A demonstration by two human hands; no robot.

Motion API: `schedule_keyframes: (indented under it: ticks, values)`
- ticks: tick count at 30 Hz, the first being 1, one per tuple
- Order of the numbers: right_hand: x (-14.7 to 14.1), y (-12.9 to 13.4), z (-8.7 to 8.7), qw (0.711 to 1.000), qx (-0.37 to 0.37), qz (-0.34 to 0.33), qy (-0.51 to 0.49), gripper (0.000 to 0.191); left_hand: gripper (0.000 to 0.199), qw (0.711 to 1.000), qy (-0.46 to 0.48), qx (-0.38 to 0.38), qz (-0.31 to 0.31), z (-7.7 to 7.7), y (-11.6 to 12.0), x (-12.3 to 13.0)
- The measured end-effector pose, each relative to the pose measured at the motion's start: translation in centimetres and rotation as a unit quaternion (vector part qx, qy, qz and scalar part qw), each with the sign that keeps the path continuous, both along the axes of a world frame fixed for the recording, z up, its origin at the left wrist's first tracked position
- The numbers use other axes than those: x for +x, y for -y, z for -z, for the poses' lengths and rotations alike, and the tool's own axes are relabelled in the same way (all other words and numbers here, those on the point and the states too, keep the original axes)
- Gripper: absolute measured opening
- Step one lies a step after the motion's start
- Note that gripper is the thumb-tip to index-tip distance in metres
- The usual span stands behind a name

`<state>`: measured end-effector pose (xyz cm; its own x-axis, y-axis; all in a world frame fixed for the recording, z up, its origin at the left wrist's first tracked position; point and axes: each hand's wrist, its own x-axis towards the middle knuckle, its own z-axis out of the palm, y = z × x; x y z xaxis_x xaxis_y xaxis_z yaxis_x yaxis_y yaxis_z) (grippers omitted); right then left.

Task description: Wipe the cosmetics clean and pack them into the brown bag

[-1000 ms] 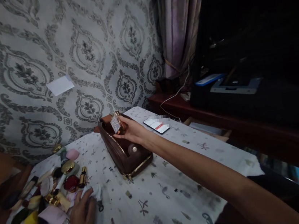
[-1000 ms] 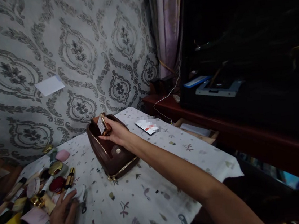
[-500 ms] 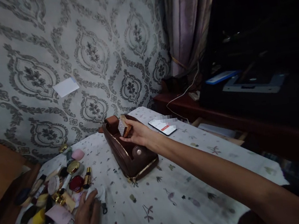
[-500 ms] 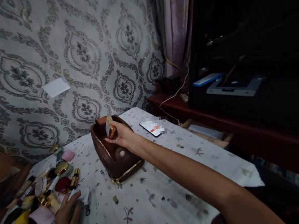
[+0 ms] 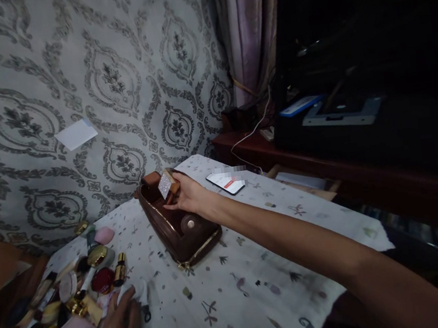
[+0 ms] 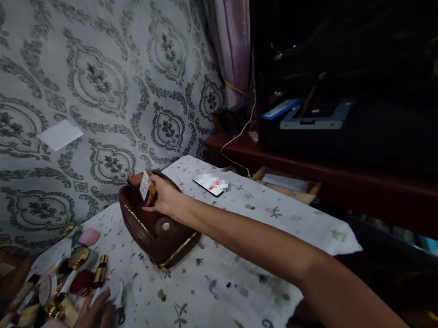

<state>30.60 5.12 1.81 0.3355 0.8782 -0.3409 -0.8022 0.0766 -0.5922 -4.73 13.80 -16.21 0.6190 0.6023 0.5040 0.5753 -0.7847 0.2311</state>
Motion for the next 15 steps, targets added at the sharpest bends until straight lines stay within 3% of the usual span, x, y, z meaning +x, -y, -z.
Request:
schedule_keyframes:
  ticks: [15]
  values:
    - [1.3,-3.8,-1.7,0.996,-0.014,0.017,0.088,0.024,0.038,1.000,0.009,-0.029,-0.005,0.1,0.1,-0.1]
